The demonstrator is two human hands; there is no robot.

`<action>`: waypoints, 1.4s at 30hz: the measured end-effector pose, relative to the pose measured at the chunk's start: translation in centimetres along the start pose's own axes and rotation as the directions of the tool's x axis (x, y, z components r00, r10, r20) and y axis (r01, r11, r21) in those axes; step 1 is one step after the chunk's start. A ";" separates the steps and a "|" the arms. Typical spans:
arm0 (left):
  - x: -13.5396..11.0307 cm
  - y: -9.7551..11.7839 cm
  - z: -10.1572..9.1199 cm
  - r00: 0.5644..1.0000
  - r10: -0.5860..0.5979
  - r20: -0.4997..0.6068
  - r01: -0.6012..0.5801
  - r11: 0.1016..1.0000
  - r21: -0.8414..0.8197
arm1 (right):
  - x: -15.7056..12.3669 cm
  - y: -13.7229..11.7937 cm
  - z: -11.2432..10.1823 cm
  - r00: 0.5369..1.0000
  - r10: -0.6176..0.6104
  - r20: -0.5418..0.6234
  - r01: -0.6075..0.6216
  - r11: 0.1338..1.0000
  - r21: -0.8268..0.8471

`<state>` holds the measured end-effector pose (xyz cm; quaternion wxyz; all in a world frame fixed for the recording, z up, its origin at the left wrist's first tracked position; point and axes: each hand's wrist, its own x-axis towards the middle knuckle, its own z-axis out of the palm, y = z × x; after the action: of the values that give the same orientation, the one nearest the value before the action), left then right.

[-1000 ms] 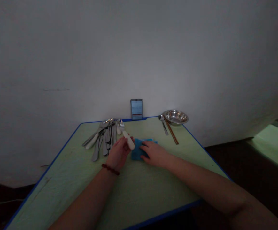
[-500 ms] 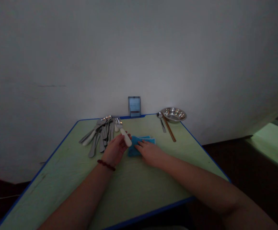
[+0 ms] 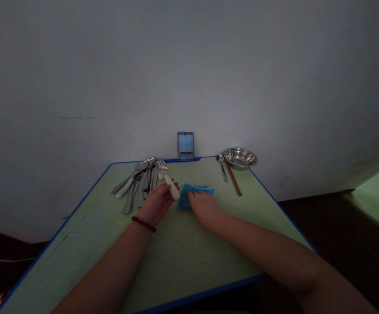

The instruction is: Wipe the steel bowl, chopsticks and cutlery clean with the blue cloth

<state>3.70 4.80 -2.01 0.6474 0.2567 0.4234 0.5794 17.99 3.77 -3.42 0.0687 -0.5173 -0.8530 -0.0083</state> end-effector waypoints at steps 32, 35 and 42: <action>4.3 -3.2 6.9 0.967 -0.176 0.183 0.128 0.960 0.248 | -5.2 12.3 -5.2 0.878 0.455 -0.146 -0.263 0.716 0.647; 5.7 -3.7 8.0 0.966 -0.183 0.183 0.126 0.950 0.286 | -5.3 13.8 -5.4 0.786 0.572 -0.236 -0.333 0.713 0.617; 8.8 -5.5 10.8 0.972 -0.183 0.147 0.114 0.916 0.385 | -5.4 15.4 -5.4 0.631 0.685 -0.364 -0.437 0.701 0.563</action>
<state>15.47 13.95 -3.24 0.6644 0.3934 0.4841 0.4117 34.65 5.68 0.32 0.4195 -0.7092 -0.5643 0.0513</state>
